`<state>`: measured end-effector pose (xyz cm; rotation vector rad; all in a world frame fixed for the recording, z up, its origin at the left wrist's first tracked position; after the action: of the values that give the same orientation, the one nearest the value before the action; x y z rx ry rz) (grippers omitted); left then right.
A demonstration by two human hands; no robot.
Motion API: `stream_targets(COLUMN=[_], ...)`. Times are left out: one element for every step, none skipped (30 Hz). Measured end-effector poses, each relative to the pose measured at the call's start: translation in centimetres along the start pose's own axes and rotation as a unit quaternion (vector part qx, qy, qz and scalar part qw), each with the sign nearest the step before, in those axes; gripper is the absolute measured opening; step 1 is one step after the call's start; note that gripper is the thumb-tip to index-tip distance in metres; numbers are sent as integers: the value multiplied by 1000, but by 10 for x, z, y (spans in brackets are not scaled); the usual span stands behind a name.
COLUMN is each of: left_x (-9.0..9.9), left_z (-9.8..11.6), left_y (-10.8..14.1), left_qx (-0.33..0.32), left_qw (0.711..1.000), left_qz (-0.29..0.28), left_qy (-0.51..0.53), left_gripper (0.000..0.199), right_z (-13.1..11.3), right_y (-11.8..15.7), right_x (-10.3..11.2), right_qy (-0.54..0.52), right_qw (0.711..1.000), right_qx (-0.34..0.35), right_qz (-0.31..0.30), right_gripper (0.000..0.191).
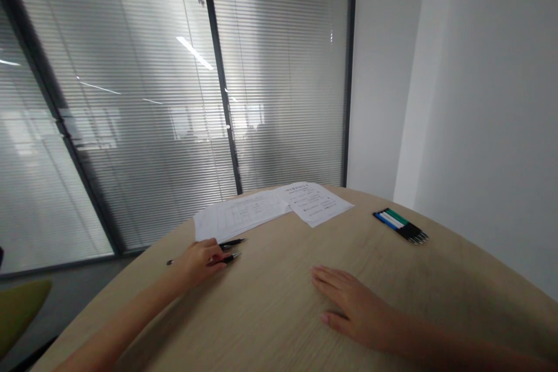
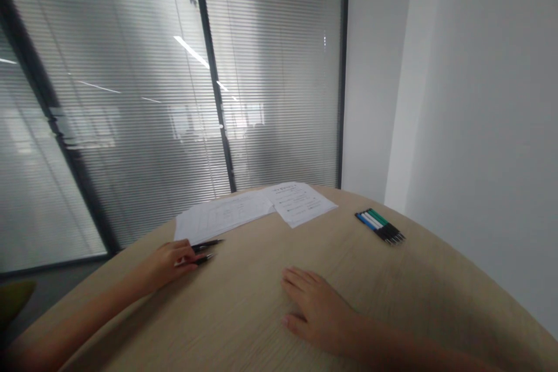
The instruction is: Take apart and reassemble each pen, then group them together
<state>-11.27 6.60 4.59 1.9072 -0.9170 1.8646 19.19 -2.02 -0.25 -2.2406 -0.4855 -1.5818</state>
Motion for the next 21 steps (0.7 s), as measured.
stream_targets(left_x=[-1, -1, -1, -2, -2, -3, -4, -5, -7, -9, -11, -13, -15, -16, -17, -18, -19, -19, -19, -18, -17], left_z=[1, 1, 2, 2, 2, 3, 3, 4, 4, 5, 5, 6, 7, 7, 7, 7, 7, 7, 7, 6, 6], left_y=[0, 0, 0, 0, -1, -1, -2, -2, -2, -3, -3, -3, -3, -2, -2, -2, -2, -2, -2, -2, -2], left_qx=[-3, -5, -6, -6, -5, -4, -2, 1, 4, 6, 6, 3, 0, -3, -5, -6, -3, -1, 0, 0, -2], left_qw=[1000, 1000, 1000, 1000, 1000, 1000, 1000, 999, 998, 997, 997, 996, 996, 997, 997, 997, 997, 998, 998, 998, 998], left_qz=[-1, -2, -2, -3, -5, -7, -13, -21, -30, -37, -42, -43, -41, -35, -30, -27, -27, -29, -31, -33, -35], left_qy=[-4, -5, -5, -5, -8, -15, -25, -37, -51, -63, -71, -76, -77, -76, -72, -69, -66, -63, -61, -60, -58], left_gripper=[16, 17, 18, 20, 21, 21, 22, 23, 24, 25, 26, 28, 29, 30, 30, 30, 29, 28, 27, 27, 27], right_z=[0, 0, 1, 1, 1, 2, 2, 2, 2, 2, 2, 2, 2, 2, 2, 2, 2, 2, 1, 1, 0], right_y=[0, 0, 0, 0, 0, 0, 0, 0, -1, -1, -1, -1, -1, 0, 0, 0, 0, 0, 0, 1, 1], right_x=[0, 0, 0, 0, -1, -1, -2, -2, -2, -2, -2, -2, -2, -1, -1, -1, -1, -1, -1, 0, 0], right_qy=[1, 1, 0, -2, -3, -4, -4, -3, -2, -1, 0, 1, 1, 1, 0, -1, -3, -5, -7, -8, -9], right_qw=[1000, 1000, 1000, 1000, 1000, 1000, 1000, 1000, 1000, 1000, 1000, 1000, 1000, 1000, 1000, 1000, 1000, 1000, 1000, 1000, 1000], right_qx=[-1, -1, 0, 1, 3, 3, 4, 5, 4, 3, 1, 0, 0, 0, 2, 3, 5, 7, 7, 8, 8], right_qz=[0, 2, 4, 7, 9, 10, 10, 9, 8, 7, 5, 5, 4, 4, 5, 6, 7, 7, 7, 7, 7], right_gripper=[57, 57, 57, 56, 56, 56, 56, 56, 56, 56, 56, 56, 56, 56, 56, 56, 56, 56, 55, 55, 55])
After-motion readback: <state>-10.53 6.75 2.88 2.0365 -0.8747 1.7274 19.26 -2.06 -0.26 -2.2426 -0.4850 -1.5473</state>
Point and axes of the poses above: each hand's wrist, its own y-axis away from the middle knuckle, its own x-axis out of the back of the hand, z = x × y, the point moved 3 cm from there along -y, towards the middle knuckle, and after that the axes turned 11 degrees about -x, right-handed, at the moved point
